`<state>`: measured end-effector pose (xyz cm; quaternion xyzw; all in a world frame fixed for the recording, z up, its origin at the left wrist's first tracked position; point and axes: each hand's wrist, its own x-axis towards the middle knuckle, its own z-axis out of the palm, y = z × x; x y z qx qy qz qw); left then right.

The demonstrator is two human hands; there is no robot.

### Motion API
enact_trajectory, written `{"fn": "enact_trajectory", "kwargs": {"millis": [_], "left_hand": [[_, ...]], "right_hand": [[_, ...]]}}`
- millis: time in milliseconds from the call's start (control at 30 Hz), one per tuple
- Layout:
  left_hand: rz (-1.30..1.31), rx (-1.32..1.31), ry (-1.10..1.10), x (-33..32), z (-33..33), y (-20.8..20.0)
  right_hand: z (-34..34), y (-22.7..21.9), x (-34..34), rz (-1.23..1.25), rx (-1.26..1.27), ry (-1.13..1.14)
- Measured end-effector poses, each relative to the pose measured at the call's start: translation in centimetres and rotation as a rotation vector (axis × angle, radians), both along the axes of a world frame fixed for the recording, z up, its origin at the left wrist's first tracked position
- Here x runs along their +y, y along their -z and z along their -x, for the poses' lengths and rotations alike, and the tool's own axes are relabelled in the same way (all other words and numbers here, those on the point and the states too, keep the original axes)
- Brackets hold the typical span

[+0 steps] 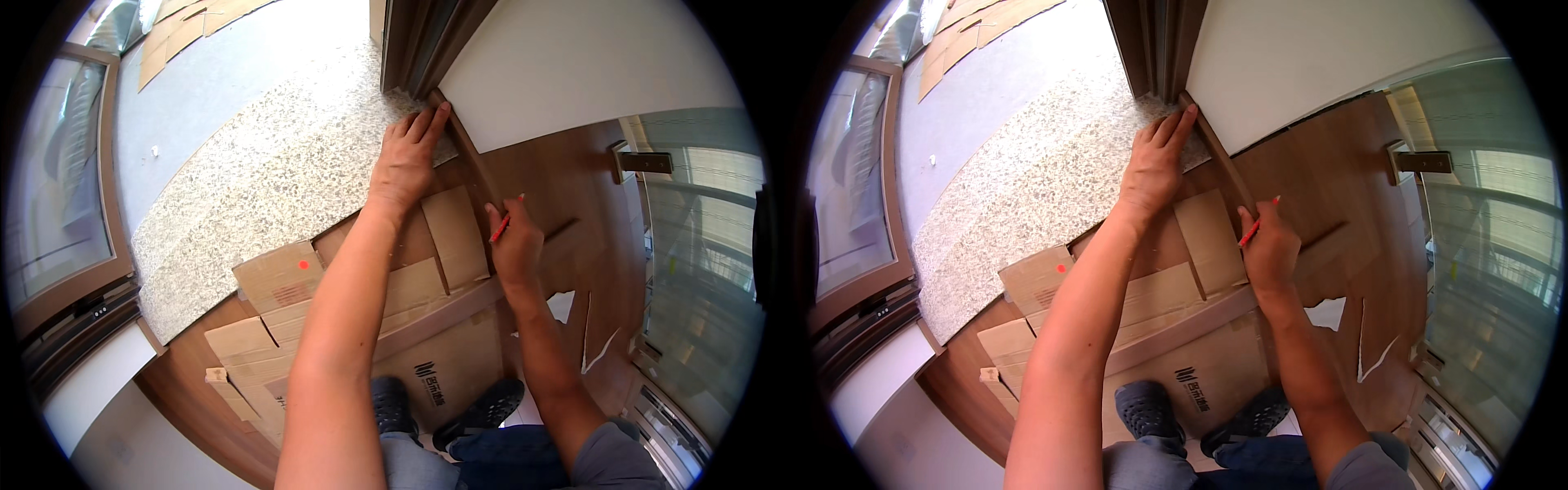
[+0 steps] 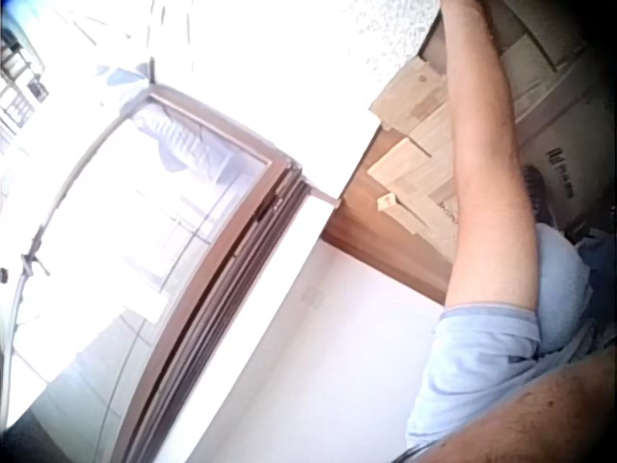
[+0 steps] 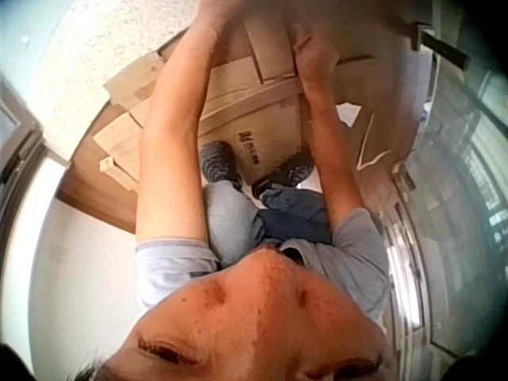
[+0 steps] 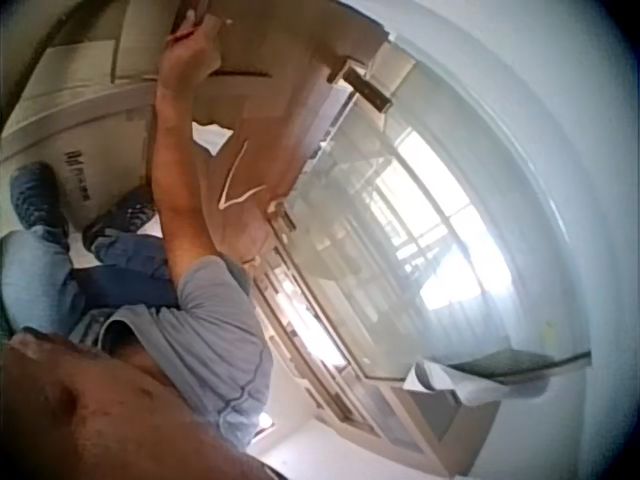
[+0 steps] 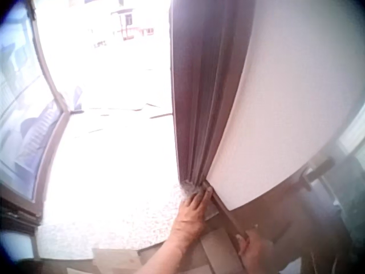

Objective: The person measures and marks a wooden strip against a wall base, then carries it to a miter saw on a patio and cuts the strip into smaller pieces.

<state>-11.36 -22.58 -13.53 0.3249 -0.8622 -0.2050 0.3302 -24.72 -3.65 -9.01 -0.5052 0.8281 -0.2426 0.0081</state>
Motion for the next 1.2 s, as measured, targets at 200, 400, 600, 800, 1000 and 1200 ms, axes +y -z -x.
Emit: {"fn": "enact_trajectory", "kwargs": {"millis": [200, 400, 600, 800, 1000, 1200], "left_hand": [[0.018, -0.042, -0.012, 0.0, 0.2, -0.1], [0.049, -0.057, -0.028, 0.0, 0.3, 0.0], [0.026, -0.069, -0.013, -0.2, 0.0, -0.1], [-0.010, -0.012, 0.016, -0.1, 0.0, 0.3], [-0.017, -0.017, 0.015, -0.4, -0.5, 0.5], [-0.009, -0.009, 0.037, -0.5, -0.2, 0.7]], "right_hand": [[0.1, 0.1, -0.1, -0.016, 0.013, 0.018], [0.1, 0.0, -0.3, -0.050, 0.002, 0.029], [-0.2, -0.2, -0.7, -0.129, -0.005, 0.069], [-2.4, -0.9, -0.7, 0.288, 0.057, -0.231], [-4.6, 2.8, -4.5, 0.238, -0.013, -0.285], [-5.4, 5.0, -5.9, 0.273, 0.034, -0.108]]}}
